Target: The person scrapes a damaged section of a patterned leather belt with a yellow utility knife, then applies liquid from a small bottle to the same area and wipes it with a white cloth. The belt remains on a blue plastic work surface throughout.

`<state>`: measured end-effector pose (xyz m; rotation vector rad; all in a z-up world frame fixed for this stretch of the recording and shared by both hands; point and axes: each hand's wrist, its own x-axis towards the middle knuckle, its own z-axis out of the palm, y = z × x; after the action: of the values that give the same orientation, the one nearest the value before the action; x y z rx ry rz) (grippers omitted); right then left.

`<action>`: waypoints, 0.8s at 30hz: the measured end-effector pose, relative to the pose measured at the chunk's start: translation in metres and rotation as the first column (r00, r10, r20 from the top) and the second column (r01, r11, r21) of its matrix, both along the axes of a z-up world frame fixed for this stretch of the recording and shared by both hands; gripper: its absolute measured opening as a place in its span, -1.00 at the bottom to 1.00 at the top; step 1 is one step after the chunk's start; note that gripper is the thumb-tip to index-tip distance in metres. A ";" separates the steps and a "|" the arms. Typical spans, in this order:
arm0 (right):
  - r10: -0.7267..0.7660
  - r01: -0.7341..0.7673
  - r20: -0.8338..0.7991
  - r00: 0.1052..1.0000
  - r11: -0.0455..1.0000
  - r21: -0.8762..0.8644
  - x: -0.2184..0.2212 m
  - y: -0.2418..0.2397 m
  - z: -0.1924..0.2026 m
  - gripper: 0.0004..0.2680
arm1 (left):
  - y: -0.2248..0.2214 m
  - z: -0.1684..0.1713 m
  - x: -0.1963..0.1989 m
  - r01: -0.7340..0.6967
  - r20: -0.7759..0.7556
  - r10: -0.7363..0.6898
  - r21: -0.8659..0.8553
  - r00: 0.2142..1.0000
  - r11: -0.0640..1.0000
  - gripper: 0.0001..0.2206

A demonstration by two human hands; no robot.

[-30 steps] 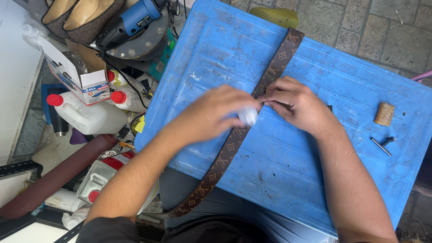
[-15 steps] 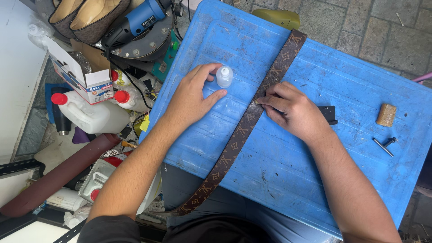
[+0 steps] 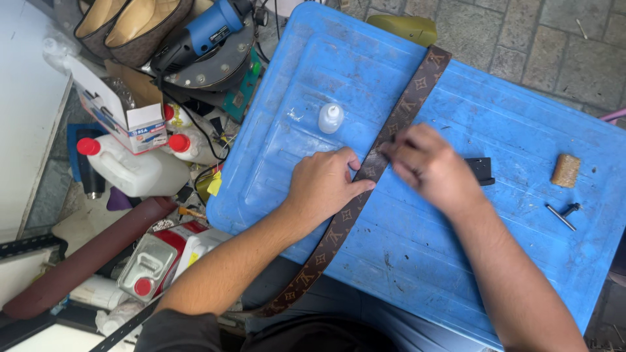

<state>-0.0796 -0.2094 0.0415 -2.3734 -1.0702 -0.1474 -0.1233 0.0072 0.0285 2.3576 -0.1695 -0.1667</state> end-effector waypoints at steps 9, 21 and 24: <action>-0.014 0.014 0.053 0.998 1.000 -0.002 -0.008 0.004 -0.010 -0.79 | 0.000 -0.006 0.002 -0.022 -0.018 0.022 -0.001 1.000 1.000 -0.64; -0.060 0.060 -0.001 0.998 0.998 0.010 -0.004 0.003 -0.009 -0.77 | 0.002 -0.004 0.003 -0.023 -0.076 0.021 -0.022 0.997 0.999 -0.64; -0.002 0.002 -0.005 1.000 1.000 0.025 -0.006 0.002 -0.009 -0.78 | 0.002 -0.005 0.005 -0.019 -0.066 0.018 -0.010 0.998 1.000 -0.64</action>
<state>-0.0853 -0.2073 0.0323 -2.3510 -1.0580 -0.1548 -0.1181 0.0092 0.0239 2.3386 -0.1166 -0.2335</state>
